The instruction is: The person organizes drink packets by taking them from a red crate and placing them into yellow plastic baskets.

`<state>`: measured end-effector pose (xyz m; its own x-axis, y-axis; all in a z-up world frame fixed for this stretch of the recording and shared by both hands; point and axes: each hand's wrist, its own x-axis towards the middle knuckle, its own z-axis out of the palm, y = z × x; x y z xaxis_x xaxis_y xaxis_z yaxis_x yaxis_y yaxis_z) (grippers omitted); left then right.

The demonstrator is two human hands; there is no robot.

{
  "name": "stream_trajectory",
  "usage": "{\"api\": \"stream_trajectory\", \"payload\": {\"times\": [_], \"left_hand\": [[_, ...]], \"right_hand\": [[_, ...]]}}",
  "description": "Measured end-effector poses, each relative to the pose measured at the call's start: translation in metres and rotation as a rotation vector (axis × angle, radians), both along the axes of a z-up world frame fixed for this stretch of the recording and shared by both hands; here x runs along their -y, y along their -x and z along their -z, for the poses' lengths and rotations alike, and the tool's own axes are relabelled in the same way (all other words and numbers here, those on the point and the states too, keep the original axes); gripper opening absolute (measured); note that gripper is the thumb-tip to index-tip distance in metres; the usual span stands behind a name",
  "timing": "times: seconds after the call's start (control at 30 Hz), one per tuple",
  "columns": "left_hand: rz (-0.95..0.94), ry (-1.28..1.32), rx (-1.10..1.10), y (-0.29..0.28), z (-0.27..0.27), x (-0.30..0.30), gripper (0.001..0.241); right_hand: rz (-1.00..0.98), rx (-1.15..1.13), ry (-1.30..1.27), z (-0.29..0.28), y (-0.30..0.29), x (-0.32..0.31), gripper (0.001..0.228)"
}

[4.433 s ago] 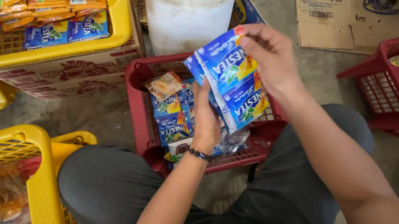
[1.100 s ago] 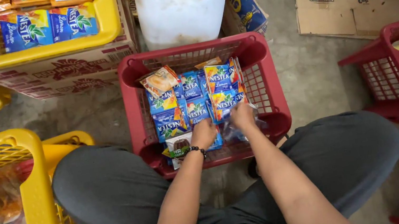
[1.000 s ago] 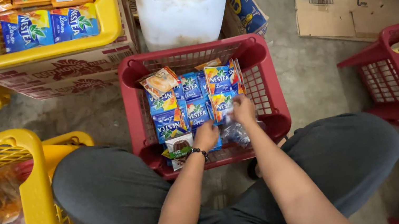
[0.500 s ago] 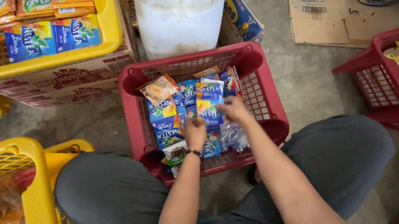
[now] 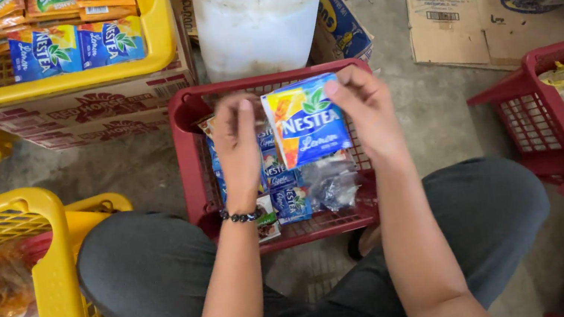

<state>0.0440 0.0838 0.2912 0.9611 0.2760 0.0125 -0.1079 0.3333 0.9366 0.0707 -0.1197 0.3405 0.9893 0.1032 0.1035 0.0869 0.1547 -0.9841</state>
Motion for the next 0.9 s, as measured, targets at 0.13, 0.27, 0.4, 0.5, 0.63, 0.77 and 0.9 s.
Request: {"api": "stream_trajectory", "payload": {"times": [0.13,0.27,0.4,0.5,0.63,0.77,0.9], "left_hand": [[0.004,-0.572,0.377,0.017,-0.041,-0.011,0.042],[0.221,-0.559,0.481,0.020,-0.014,-0.001,0.051],[0.401,-0.543,0.119,0.024,-0.022,-0.001,0.029],[0.555,-0.311,0.079,0.024,-0.018,-0.004,0.029],[0.690,0.007,0.041,0.031,-0.040,0.000,0.046],[0.674,0.184,0.015,0.031,-0.039,0.008,0.055],[0.592,0.154,0.021,0.032,-0.048,0.010,0.058]], "right_hand": [[-0.072,0.011,-0.212,-0.023,0.014,0.007,0.011],[-0.107,0.009,-0.333,-0.027,0.017,0.007,0.017],[0.081,-0.036,-0.305,-0.033,0.016,0.008,0.045],[0.030,-0.048,-0.340,-0.052,0.019,0.003,0.053],[-0.079,-0.097,-0.354,-0.044,0.015,0.013,0.049],[-0.018,-0.016,-0.225,-0.029,0.008,0.020,0.039],[-0.024,-0.091,0.234,-0.002,-0.001,0.036,0.034]]}}
